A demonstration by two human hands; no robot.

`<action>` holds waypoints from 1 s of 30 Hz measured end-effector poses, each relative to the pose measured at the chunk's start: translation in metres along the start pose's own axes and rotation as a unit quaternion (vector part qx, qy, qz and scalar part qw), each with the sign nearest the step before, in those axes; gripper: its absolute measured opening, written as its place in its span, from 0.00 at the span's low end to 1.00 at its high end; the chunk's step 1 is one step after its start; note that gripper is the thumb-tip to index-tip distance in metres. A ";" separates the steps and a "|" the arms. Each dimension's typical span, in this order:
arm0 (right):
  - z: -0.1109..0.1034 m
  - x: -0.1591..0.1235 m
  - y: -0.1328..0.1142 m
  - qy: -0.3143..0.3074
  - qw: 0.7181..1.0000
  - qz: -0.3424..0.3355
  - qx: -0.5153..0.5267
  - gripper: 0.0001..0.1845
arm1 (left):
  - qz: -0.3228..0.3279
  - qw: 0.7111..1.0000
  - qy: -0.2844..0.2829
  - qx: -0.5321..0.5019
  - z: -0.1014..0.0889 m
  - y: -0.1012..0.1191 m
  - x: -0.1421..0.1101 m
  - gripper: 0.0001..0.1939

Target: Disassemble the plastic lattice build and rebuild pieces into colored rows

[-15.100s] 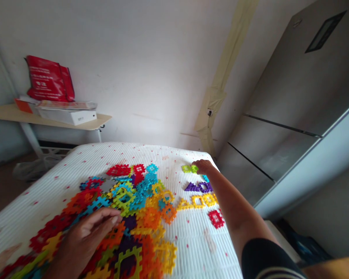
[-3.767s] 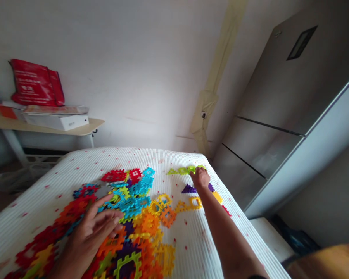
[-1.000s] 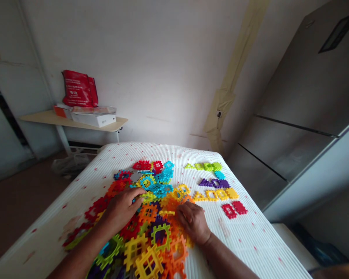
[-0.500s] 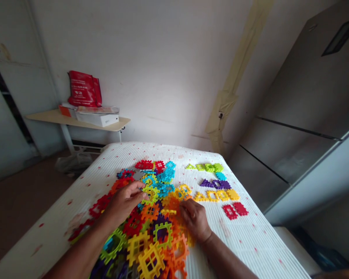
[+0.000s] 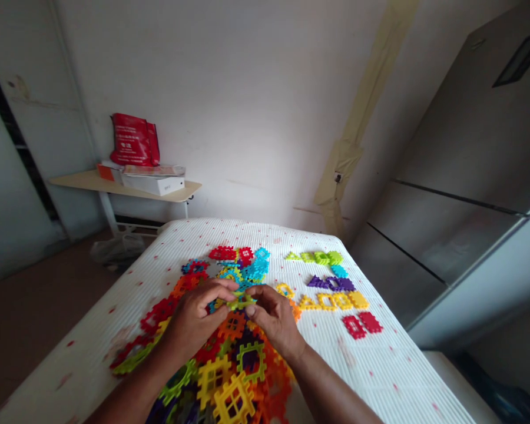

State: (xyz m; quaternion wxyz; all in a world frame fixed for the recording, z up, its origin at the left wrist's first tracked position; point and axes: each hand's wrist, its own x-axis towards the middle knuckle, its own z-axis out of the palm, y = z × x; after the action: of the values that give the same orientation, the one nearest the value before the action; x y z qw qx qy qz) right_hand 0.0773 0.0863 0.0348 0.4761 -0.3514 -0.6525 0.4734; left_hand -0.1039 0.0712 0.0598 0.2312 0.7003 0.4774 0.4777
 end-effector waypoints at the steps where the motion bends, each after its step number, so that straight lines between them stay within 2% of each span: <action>1: 0.001 0.001 0.001 0.001 1.000 0.005 0.009 0.18 | 0.014 1.000 0.005 0.013 0.001 0.001 -0.001 0.06; 6: -0.002 -0.003 0.006 0.019 1.000 0.006 0.014 0.20 | 0.048 0.998 0.006 0.032 0.008 0.000 -0.004 0.09; 8: -0.005 -0.006 0.007 0.035 0.999 -0.013 -0.008 0.21 | 0.022 0.999 0.009 0.031 0.011 -0.003 -0.004 0.15; 10: -0.008 -0.008 0.007 0.052 0.996 -0.035 -0.056 0.22 | -0.030 0.999 0.011 0.015 0.013 -0.007 -0.004 0.19; 12: -0.011 -0.010 0.008 0.068 0.988 -0.062 -0.121 0.23 | -0.078 0.996 0.007 -0.036 0.013 -0.011 -0.004 0.18; 16: -0.012 -0.013 0.009 0.075 0.968 -0.111 -0.212 0.25 | -0.131 0.982 -0.005 -0.138 0.013 -0.010 -0.003 0.15; 24: -0.009 -0.014 0.013 0.036 0.951 -0.140 -0.274 0.24 | -0.176 0.970 -0.026 -0.165 0.011 0.001 0.000 0.17; 30: -0.005 -0.014 0.009 0.048 0.939 -0.142 -0.308 0.23 | -0.207 0.957 0.002 -0.202 0.019 -0.005 -0.002 0.15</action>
State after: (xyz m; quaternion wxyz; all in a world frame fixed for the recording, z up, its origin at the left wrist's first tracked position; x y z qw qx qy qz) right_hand 0.0862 0.0781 0.0226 0.4378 -0.4066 -0.7859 0.1589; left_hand -0.0896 0.0743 0.0466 0.4611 0.5239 0.5058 0.5070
